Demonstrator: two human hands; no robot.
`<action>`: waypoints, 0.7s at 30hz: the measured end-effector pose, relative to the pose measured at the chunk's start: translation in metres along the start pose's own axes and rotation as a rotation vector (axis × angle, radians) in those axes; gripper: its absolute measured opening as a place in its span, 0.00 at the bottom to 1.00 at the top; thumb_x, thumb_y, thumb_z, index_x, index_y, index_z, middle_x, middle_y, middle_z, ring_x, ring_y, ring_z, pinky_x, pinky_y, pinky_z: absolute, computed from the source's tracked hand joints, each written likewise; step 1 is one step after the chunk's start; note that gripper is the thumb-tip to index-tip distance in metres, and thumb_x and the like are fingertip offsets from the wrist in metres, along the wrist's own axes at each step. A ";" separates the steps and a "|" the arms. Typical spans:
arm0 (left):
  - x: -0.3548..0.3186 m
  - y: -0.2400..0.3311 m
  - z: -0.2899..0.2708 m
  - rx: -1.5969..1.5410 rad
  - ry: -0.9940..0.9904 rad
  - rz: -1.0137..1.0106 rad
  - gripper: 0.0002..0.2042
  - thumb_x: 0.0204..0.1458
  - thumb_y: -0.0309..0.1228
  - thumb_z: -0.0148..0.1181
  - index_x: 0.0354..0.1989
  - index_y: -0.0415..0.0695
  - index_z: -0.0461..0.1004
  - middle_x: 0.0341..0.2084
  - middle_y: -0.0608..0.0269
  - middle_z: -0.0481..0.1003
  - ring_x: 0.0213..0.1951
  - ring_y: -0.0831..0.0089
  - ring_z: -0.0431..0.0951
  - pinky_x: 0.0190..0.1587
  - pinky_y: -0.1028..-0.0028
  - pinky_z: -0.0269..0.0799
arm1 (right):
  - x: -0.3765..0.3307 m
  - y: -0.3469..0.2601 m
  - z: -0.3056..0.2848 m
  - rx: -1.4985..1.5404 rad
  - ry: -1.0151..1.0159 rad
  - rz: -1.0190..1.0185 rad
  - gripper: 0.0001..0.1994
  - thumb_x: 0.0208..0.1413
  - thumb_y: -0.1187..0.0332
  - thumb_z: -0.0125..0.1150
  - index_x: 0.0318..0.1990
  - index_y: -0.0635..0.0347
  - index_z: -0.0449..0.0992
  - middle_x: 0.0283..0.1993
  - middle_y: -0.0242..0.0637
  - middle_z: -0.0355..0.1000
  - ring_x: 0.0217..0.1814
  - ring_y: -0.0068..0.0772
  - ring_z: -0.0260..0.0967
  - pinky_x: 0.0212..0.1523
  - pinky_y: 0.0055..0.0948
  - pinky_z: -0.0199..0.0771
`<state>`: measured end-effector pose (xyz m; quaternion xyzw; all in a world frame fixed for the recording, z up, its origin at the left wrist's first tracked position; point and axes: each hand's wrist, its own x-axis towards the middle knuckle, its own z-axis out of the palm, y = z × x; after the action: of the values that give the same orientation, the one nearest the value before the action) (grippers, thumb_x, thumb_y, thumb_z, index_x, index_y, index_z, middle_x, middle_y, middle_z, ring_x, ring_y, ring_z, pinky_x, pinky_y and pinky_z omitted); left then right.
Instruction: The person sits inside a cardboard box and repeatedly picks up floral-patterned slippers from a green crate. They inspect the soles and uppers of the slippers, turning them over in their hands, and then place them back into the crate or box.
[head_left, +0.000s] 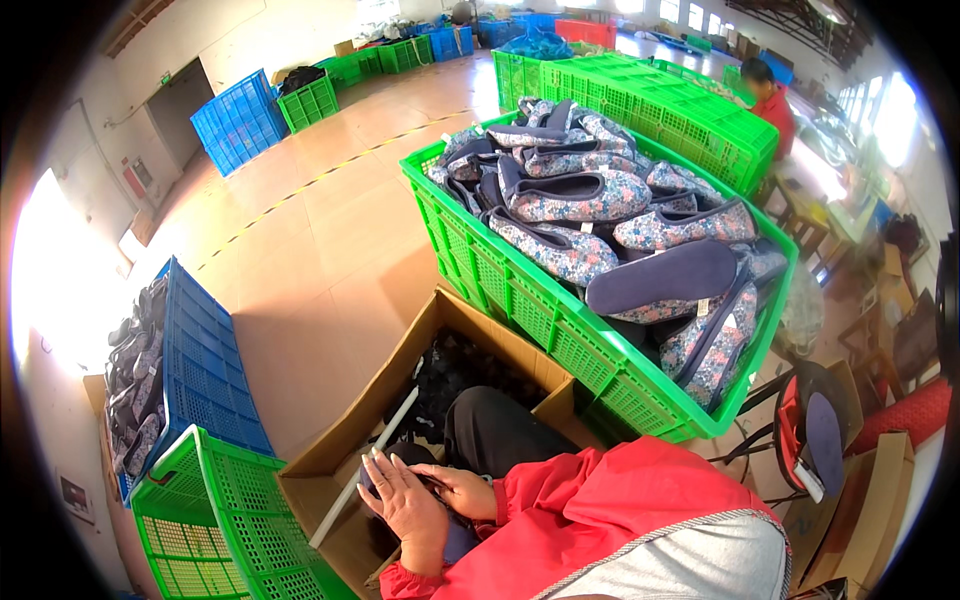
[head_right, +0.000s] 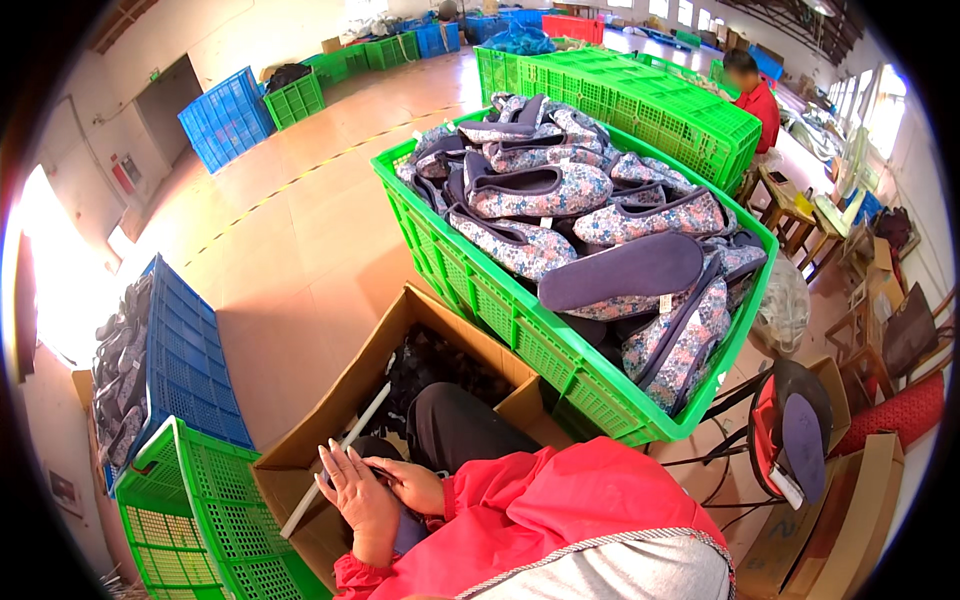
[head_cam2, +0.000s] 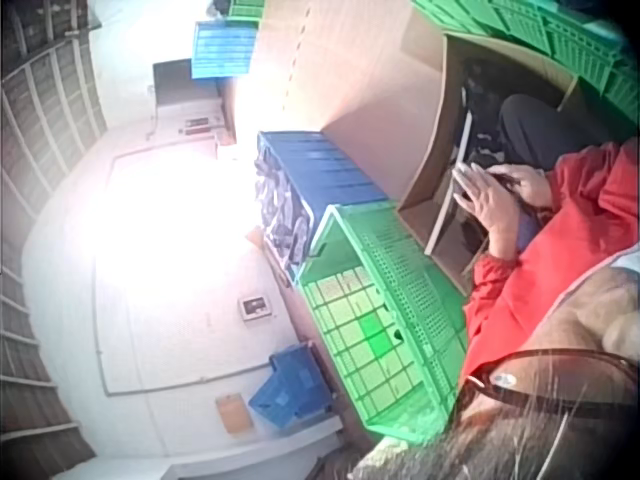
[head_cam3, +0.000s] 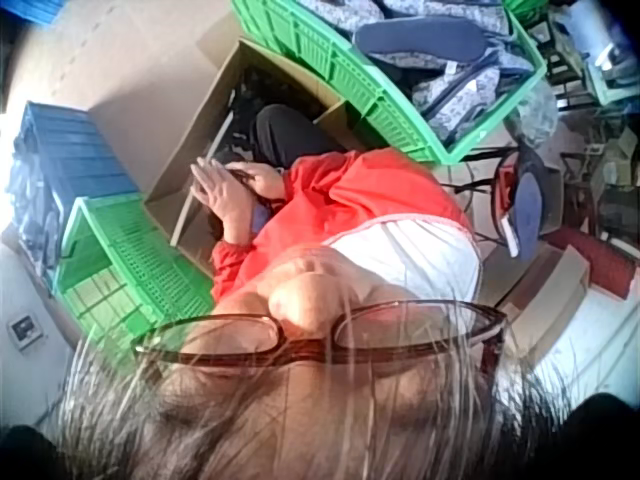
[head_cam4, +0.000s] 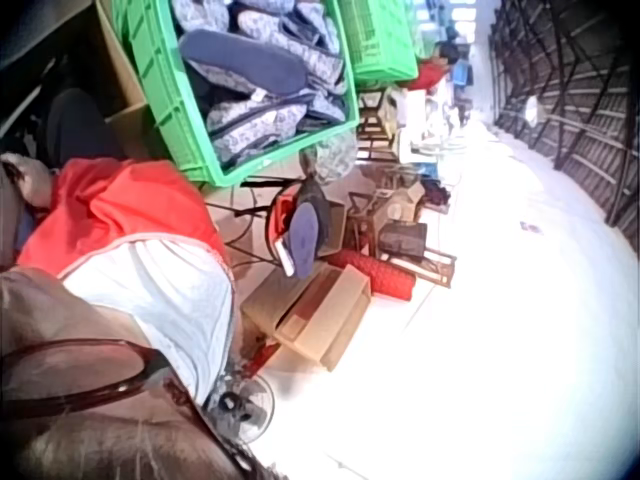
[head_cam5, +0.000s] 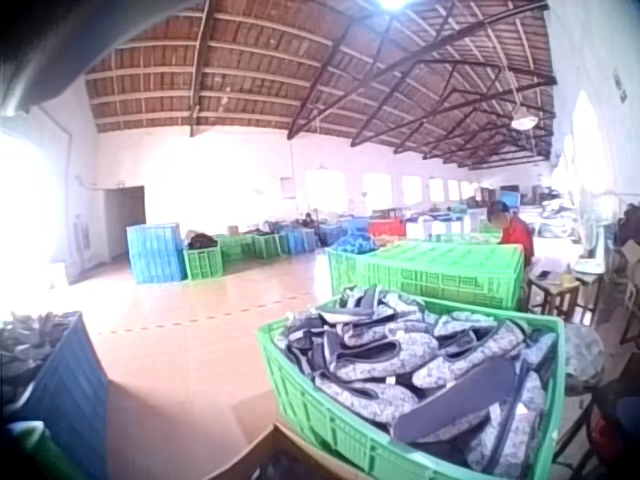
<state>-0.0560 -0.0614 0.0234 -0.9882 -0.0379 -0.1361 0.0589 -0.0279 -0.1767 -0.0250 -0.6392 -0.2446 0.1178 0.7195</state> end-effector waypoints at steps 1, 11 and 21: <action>0.002 -0.002 0.001 0.007 0.000 -0.007 0.26 0.54 0.28 0.50 0.63 0.33 0.61 0.70 0.47 0.52 0.73 0.52 0.43 0.69 0.47 0.38 | -0.001 -0.004 0.000 0.009 -0.031 0.004 0.25 0.57 0.86 0.42 0.64 0.66 0.62 0.61 0.45 0.67 0.62 0.35 0.67 0.60 0.29 0.68; -0.002 -0.001 0.003 0.021 0.026 0.036 0.25 0.55 0.29 0.49 0.62 0.34 0.63 0.68 0.45 0.54 0.73 0.50 0.44 0.68 0.46 0.40 | -0.004 0.000 0.003 0.024 0.013 -0.001 0.25 0.57 0.86 0.45 0.64 0.62 0.64 0.60 0.44 0.69 0.61 0.37 0.69 0.60 0.30 0.68; 0.002 0.001 -0.012 -0.026 -0.064 -0.017 0.27 0.53 0.32 0.51 0.63 0.36 0.63 0.70 0.48 0.53 0.73 0.52 0.42 0.69 0.48 0.39 | -0.006 0.005 0.001 0.044 -0.005 0.037 0.27 0.57 0.85 0.46 0.66 0.61 0.62 0.60 0.45 0.69 0.59 0.37 0.70 0.58 0.30 0.69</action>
<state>-0.0571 -0.0633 0.0350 -0.9924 -0.0462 -0.1051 0.0437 -0.0332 -0.1777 -0.0310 -0.6275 -0.2318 0.1379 0.7304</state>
